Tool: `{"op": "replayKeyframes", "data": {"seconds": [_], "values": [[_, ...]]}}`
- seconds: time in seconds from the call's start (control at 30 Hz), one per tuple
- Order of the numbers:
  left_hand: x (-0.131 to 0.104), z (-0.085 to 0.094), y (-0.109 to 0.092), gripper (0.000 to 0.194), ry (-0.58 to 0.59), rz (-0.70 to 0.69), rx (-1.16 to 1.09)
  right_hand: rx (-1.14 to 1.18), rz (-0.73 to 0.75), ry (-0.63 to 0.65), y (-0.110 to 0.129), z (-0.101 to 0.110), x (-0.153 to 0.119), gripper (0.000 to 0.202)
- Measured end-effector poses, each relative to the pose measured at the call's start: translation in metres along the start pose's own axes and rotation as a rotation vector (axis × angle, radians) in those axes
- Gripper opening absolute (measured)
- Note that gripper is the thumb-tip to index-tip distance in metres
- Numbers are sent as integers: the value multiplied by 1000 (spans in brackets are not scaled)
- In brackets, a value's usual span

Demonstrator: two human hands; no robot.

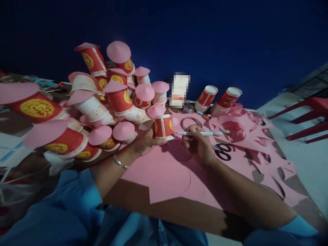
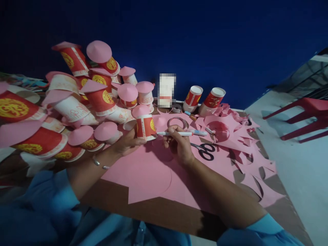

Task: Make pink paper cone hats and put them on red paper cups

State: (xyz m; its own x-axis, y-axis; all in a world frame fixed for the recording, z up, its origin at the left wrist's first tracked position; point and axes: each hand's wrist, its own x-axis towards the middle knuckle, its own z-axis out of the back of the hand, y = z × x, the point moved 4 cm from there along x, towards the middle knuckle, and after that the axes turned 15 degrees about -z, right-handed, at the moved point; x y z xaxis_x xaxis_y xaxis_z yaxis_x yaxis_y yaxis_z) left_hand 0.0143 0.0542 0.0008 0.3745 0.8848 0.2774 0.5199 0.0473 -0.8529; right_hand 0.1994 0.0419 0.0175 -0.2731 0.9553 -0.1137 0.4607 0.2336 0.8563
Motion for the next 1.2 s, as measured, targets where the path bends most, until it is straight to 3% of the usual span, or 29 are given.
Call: {"op": "replayKeyframes", "data": {"seconds": [0.13,0.23,0.37,0.43,0.57,0.63,0.87,1.2], "values": [[0,-2,-2,79,-4,-6,30,-20,-2,-17,3,-1,-1,33],[-3,-6,-4,73,37,0,48,-184,121,-33,10,-8,-16,22],[-6,-7,-4,80,39,22,49,-735,459,-18,25,-27,-47,9],[-7,-6,-3,88,37,26,59,-988,685,65,30,-40,-60,5],[-7,-3,-1,95,58,10,98,-1173,1018,178,32,-53,-73,4],[-8,-3,0,98,71,10,123,-1174,1020,150,34,-53,-72,5],[-5,-7,-1,86,146,16,51,-1172,740,-127,42,-41,-64,9],[-6,-1,-1,93,73,-12,146,-1202,894,-42,36,-44,-64,9]]}}
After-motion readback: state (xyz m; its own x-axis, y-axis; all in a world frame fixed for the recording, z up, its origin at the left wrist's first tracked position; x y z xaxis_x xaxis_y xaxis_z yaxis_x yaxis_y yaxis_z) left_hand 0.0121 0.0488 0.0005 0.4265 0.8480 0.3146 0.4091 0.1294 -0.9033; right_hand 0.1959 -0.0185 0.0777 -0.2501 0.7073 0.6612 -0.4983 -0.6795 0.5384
